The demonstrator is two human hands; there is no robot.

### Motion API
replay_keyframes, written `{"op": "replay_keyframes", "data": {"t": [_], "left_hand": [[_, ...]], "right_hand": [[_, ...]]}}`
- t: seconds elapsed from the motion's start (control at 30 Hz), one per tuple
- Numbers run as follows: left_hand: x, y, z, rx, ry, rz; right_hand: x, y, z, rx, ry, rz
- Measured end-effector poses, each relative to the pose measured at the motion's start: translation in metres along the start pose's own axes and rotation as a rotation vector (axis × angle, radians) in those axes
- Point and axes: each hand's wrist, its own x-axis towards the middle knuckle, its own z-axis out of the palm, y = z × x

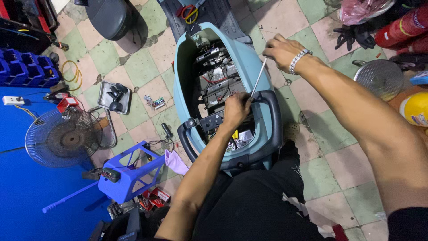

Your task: The person works on the internal components of a light blue scooter, using a T-handle socket wrench to unscrew and remove various fasteners from the frame and battery area.

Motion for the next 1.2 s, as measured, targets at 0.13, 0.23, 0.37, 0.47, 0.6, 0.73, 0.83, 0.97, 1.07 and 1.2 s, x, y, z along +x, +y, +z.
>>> {"op": "replay_keyframes", "data": {"t": [0.13, 0.23, 0.37, 0.47, 0.6, 0.73, 0.83, 0.97, 1.07, 1.2], "left_hand": [[-0.002, 0.005, 0.003, -0.018, 0.037, -0.026], [-0.004, 0.005, 0.007, -0.017, -0.001, -0.128], [-0.008, 0.01, 0.019, 0.048, 0.107, -0.139], [-0.004, 0.017, 0.024, -0.005, 0.144, -0.27], [-0.006, 0.028, 0.03, 0.018, 0.157, -0.433], [-0.002, 0.032, 0.038, 0.044, 0.294, -0.566], [-0.003, 0.031, 0.042, 0.071, 0.312, -0.575], [-0.004, 0.022, 0.037, 0.07, 0.233, -0.481], [-0.005, 0.015, 0.033, 0.081, 0.142, -0.334], [-0.001, 0.025, 0.01, 0.172, 0.022, -0.175]], "right_hand": [[0.018, -0.006, -0.001, 0.004, -0.019, -0.036], [0.025, -0.011, -0.003, 0.007, -0.003, -0.1], [0.036, -0.02, -0.011, 0.003, 0.003, -0.193], [0.055, -0.033, -0.005, 0.024, -0.073, -0.201], [0.076, -0.052, 0.014, 0.025, -0.06, -0.303], [0.091, -0.064, 0.024, 0.03, -0.173, -0.32], [0.1, -0.076, 0.039, 0.028, -0.159, -0.349], [0.095, -0.053, 0.042, -0.019, -0.187, -0.223], [0.068, -0.016, 0.028, -0.112, -0.105, -0.243], [-0.004, 0.014, 0.002, -0.218, 0.015, -0.173]]}}
